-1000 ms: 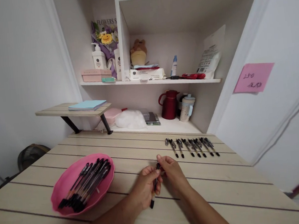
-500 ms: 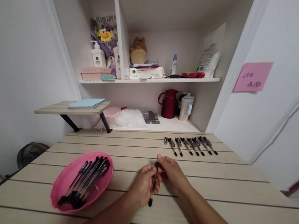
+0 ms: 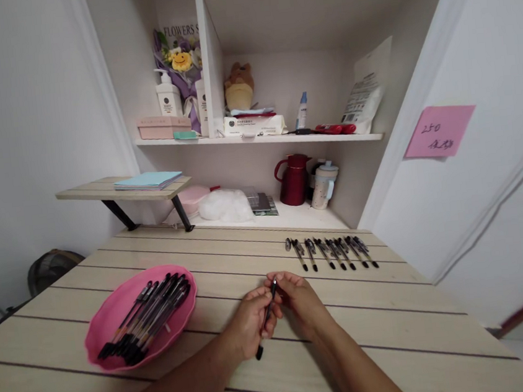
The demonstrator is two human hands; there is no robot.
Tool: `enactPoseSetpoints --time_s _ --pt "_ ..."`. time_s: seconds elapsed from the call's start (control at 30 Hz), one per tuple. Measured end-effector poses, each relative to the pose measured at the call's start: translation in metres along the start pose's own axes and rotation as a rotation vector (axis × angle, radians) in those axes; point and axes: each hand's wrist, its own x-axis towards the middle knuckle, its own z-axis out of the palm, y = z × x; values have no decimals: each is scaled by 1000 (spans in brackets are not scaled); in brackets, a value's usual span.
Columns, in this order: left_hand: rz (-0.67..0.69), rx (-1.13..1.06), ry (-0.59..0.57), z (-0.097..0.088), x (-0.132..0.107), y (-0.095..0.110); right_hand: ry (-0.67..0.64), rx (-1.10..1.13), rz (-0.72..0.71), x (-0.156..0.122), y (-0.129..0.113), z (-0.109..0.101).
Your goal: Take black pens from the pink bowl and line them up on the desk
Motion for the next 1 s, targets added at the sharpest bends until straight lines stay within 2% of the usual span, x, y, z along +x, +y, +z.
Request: enactPoseSetpoints --time_s 0.2,0.37,0.53,0.6,0.8,0.9,1.0 --pt "-6 9 -3 1 -1 1 27 -31 -10 1 2 -2" --pt "0 8 -10 1 0 1 -10 54 16 0 3 -1" --pt "-4 14 -11 -1 1 -1 40 30 -27 1 6 -2" --pt "-26 13 -24 -1 0 -1 87 50 -66 4 3 -5" --pt "-50 17 -18 -1 0 0 352 75 -176 12 -9 -24" --pt "-47 11 -14 -2 0 -1 459 -30 -166 16 -11 -38" --pt "-45 2 -13 -3 1 -1 546 -269 -172 22 -9 -52"
